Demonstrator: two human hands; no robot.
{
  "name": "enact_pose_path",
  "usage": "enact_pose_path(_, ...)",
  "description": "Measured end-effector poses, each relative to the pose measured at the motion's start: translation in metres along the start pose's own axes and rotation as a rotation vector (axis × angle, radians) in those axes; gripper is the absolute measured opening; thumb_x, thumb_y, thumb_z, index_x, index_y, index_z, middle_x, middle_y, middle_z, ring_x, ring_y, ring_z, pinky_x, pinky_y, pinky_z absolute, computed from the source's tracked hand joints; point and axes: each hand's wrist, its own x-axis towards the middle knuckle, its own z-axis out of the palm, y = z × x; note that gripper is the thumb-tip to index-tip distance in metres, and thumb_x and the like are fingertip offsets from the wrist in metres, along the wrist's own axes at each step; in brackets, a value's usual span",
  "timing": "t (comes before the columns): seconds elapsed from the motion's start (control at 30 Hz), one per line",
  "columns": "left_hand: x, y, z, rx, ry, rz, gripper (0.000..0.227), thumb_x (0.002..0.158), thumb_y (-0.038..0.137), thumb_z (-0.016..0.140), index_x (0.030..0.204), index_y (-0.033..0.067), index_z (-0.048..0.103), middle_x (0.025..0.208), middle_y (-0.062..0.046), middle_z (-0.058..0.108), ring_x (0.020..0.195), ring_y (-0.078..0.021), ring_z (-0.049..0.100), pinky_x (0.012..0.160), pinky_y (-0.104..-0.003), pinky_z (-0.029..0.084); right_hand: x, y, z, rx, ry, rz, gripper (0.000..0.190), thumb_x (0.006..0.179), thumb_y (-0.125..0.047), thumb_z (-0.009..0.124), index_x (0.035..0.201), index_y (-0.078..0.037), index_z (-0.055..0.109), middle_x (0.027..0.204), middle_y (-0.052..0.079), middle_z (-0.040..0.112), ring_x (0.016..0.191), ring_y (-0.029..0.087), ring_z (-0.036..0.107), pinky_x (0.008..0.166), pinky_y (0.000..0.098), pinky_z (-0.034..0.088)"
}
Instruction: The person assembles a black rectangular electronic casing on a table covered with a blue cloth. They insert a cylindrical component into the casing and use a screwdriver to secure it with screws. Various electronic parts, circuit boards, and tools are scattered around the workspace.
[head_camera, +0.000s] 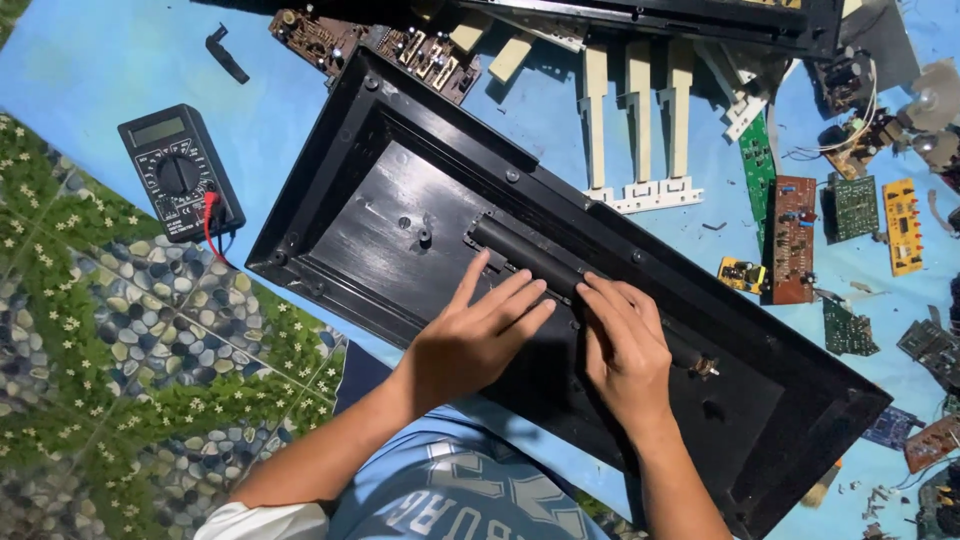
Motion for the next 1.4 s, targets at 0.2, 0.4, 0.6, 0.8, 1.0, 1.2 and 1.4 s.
enact_pose_path(0.2, -0.007, 0.002, 0.0, -0.041, 0.035, 0.006, 0.03, 0.101, 0.012, 0.053, 0.125, 0.0091, 0.069, 0.121, -0.014, 0.066, 0.104, -0.0279, 0.073, 0.099, -0.056, 0.057, -0.001, -0.002, 0.0, -0.02, -0.007, 0.009, 0.028, 0.09, 0.012, 0.068, 0.116, 0.003, 0.075, 0.115, 0.022, 0.075, 0.103, 0.039, 0.073, 0.092, 0.0472, 0.06)
enact_pose_path(0.4, -0.005, 0.002, -0.005, -0.008, 0.055, 0.007, 0.03, 0.1, 0.011, 0.052, 0.125, 0.0105, 0.069, 0.12, -0.012, 0.067, 0.103, -0.0254, 0.072, 0.096, -0.054, 0.058, 0.002, -0.004, -0.001, -0.016, -0.047, 0.047, 0.027, 0.093, 0.009, 0.069, 0.12, 0.008, 0.071, 0.117, 0.024, 0.074, 0.104, 0.042, 0.071, 0.089, 0.0487, 0.06)
enact_pose_path(0.6, -0.008, -0.001, 0.003, 0.072, -0.056, -0.09, 0.053, 0.1, 0.017, 0.055, 0.152, 0.0131, 0.046, 0.144, -0.012, 0.056, 0.134, -0.0318, 0.057, 0.108, -0.066, 0.041, 0.005, -0.007, -0.006, 0.031, -0.057, 0.052, 0.028, 0.091, 0.01, 0.071, 0.119, 0.007, 0.072, 0.116, 0.024, 0.075, 0.106, 0.042, 0.071, 0.089, 0.048, 0.059)
enact_pose_path(0.8, 0.003, 0.001, 0.004, -0.013, -0.213, -0.173, 0.07, 0.102, 0.029, 0.056, 0.161, 0.0056, 0.028, 0.163, -0.018, 0.038, 0.152, -0.0384, 0.035, 0.111, -0.082, 0.013, 0.01, -0.008, -0.008, 0.025, -0.07, 0.09, 0.026, 0.089, 0.01, 0.073, 0.115, 0.007, 0.074, 0.114, 0.022, 0.076, 0.104, 0.042, 0.072, 0.09, 0.048, 0.059)
enact_pose_path(1.0, 0.008, -0.001, -0.001, -0.03, -0.325, -0.202, 0.068, 0.099, 0.031, 0.061, 0.159, 0.0089, 0.037, 0.164, -0.013, 0.038, 0.153, -0.0338, 0.031, 0.112, -0.08, 0.01, 0.008, -0.006, -0.008, 0.046, -0.054, 0.126, 0.023, 0.092, 0.004, 0.072, 0.115, 0.005, 0.074, 0.114, 0.021, 0.076, 0.103, 0.042, 0.072, 0.088, 0.0478, 0.06)
enact_pose_path(1.2, 0.007, -0.003, 0.001, -0.017, -0.369, -0.218, 0.075, 0.093, 0.031, 0.068, 0.159, 0.0143, 0.037, 0.165, -0.01, 0.035, 0.153, -0.0322, 0.03, 0.111, -0.081, 0.014, 0.001, 0.0, -0.002, 0.014, -0.01, 0.121, 0.023, 0.091, 0.005, 0.072, 0.114, 0.003, 0.076, 0.111, 0.02, 0.077, 0.098, 0.04, 0.073, 0.084, 0.0443, 0.062)
enact_pose_path(1.4, 0.013, -0.003, -0.004, -0.009, -0.359, -0.221, 0.078, 0.088, 0.031, 0.073, 0.157, 0.0154, 0.041, 0.163, -0.01, 0.039, 0.152, -0.0311, 0.034, 0.111, -0.08, 0.018, -0.001, 0.003, 0.001, 0.026, 0.027, 0.104, 0.027, 0.089, 0.005, 0.072, 0.115, 0.001, 0.077, 0.112, 0.019, 0.078, 0.097, 0.038, 0.073, 0.083, 0.0429, 0.062)
